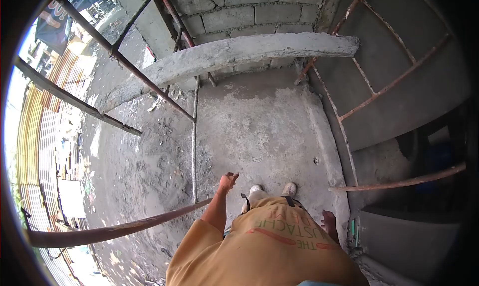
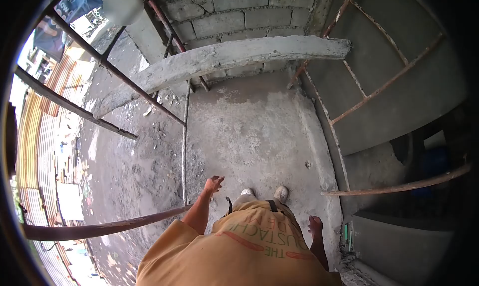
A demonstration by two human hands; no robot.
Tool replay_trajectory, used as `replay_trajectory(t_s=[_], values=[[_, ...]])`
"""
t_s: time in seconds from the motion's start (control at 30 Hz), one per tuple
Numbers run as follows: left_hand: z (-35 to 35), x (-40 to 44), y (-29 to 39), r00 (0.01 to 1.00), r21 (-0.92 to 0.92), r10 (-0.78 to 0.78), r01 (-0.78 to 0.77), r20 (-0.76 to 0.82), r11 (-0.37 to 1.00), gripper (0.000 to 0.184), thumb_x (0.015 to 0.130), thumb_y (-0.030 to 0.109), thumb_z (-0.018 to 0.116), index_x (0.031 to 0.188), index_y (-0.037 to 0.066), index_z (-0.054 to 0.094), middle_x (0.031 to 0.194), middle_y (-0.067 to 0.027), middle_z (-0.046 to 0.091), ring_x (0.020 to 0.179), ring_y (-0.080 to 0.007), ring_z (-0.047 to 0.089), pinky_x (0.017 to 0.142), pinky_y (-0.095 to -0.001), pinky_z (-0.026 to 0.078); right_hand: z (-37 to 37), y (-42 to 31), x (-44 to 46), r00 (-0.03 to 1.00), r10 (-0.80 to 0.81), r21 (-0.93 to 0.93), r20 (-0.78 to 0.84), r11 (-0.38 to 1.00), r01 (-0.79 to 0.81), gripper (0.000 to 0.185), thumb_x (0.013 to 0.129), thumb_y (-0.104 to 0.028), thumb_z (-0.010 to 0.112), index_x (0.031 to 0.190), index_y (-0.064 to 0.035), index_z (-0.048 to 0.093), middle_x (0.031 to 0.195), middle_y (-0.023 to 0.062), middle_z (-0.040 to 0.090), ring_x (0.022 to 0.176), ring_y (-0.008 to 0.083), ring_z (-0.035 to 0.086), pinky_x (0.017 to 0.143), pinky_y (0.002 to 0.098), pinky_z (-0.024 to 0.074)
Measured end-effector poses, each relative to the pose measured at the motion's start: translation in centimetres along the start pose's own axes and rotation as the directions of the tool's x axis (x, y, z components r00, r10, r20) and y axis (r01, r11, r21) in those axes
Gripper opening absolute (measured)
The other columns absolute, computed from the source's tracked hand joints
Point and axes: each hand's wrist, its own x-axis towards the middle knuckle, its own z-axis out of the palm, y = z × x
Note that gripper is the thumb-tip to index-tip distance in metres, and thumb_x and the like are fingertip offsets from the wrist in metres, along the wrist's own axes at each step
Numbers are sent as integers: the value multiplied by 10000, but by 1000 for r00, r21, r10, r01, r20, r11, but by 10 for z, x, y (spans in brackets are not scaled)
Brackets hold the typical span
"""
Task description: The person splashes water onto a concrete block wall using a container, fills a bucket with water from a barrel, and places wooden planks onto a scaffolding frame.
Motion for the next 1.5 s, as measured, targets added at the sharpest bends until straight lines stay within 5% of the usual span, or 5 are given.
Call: replay_trajectory(t_s=[0.1,0.27,0.63,1.23,1.5], values=[[9,7,34,995,-14,98,-97,11,995,620,801,448,682,1167,-42,581,838,-129,661,743,-206,631,648,-335,512,-7,-35,7,995,-94,27,43,995,93,456,885,-387,606,1260,-150,502,1136,40,567,904,236,573,702,403,467],[22,12,16,982,8,187,-187,17,982,631,798,461,678,1133,-68,595,851,-143,672,741,-208,642,657,-327,513,-1,-45,8,988,-145,45,48,989,143,443,889,-388,604,1258,-164,504,1116,29,572,898,224,568,691,397,465],[11,-32,-104,964,118,-267,264,11,957,568,812,475,651,1136,10,615,875,-144,669,776,-253,659,655,-398,546,1,28,-23,997,9,-55,79,998,-5,462,869,-411,632,1201,-108,528,1023,73,571,801,247,584,648,442,487],[45,19,3,976,140,68,-98,205,985,561,809,453,680,1129,-3,610,838,-131,667,692,-201,635,572,-327,503,16,49,-36,992,-33,112,-121,993,47,457,835,-357,681,1140,-30,586,801,48,618,623,141,570,510,313,481],[40,-9,-38,974,320,-82,10,213,947,501,826,464,664,1081,34,632,893,-104,669,729,-208,650,588,-359,547,6,113,-42,978,104,66,-179,993,-93,464,830,-407,667,1122,-54,598,864,78,657,655,174,612,484,355,521]])
